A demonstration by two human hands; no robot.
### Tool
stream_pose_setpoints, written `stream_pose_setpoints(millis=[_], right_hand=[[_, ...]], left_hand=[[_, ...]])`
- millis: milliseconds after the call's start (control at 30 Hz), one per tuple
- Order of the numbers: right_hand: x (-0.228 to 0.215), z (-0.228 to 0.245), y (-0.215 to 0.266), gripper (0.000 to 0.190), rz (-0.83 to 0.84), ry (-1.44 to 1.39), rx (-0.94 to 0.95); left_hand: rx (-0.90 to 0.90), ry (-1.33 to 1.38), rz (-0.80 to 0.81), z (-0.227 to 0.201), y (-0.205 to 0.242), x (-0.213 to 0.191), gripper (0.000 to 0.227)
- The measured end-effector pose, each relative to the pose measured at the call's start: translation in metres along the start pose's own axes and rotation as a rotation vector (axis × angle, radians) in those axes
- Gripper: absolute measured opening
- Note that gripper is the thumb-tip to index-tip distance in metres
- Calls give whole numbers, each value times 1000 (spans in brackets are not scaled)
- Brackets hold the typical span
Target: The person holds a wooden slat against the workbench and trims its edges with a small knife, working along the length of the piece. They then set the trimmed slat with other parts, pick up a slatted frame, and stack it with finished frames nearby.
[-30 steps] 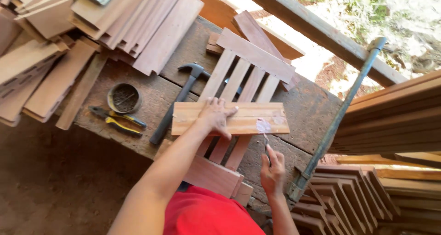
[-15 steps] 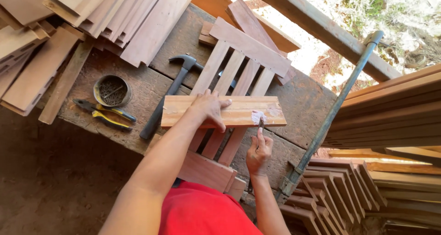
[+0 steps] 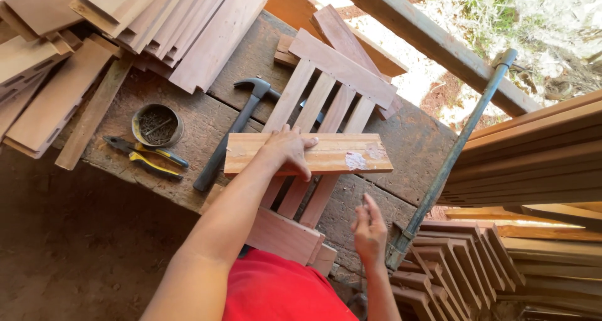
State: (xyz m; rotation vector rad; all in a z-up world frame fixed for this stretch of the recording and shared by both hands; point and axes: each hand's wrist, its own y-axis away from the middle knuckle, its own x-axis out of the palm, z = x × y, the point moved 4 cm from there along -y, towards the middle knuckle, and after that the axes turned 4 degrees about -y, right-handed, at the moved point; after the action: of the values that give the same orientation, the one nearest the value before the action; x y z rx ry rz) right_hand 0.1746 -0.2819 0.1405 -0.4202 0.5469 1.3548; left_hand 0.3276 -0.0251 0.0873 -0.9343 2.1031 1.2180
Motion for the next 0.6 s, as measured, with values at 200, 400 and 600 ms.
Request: stream_pose_setpoints(millis=[200,400,600], right_hand=[[27,-46,-49,13,-125,-535,203],[48,-77,-61,12,-175,-562,244],[14,-59,-30,11,-79,-372,339]], left_hand=[[-9,16,44,-5,7,-6,120],[-17,26,36,-4,6,-11,121],[-9,27,27,-7,12,-10,120]])
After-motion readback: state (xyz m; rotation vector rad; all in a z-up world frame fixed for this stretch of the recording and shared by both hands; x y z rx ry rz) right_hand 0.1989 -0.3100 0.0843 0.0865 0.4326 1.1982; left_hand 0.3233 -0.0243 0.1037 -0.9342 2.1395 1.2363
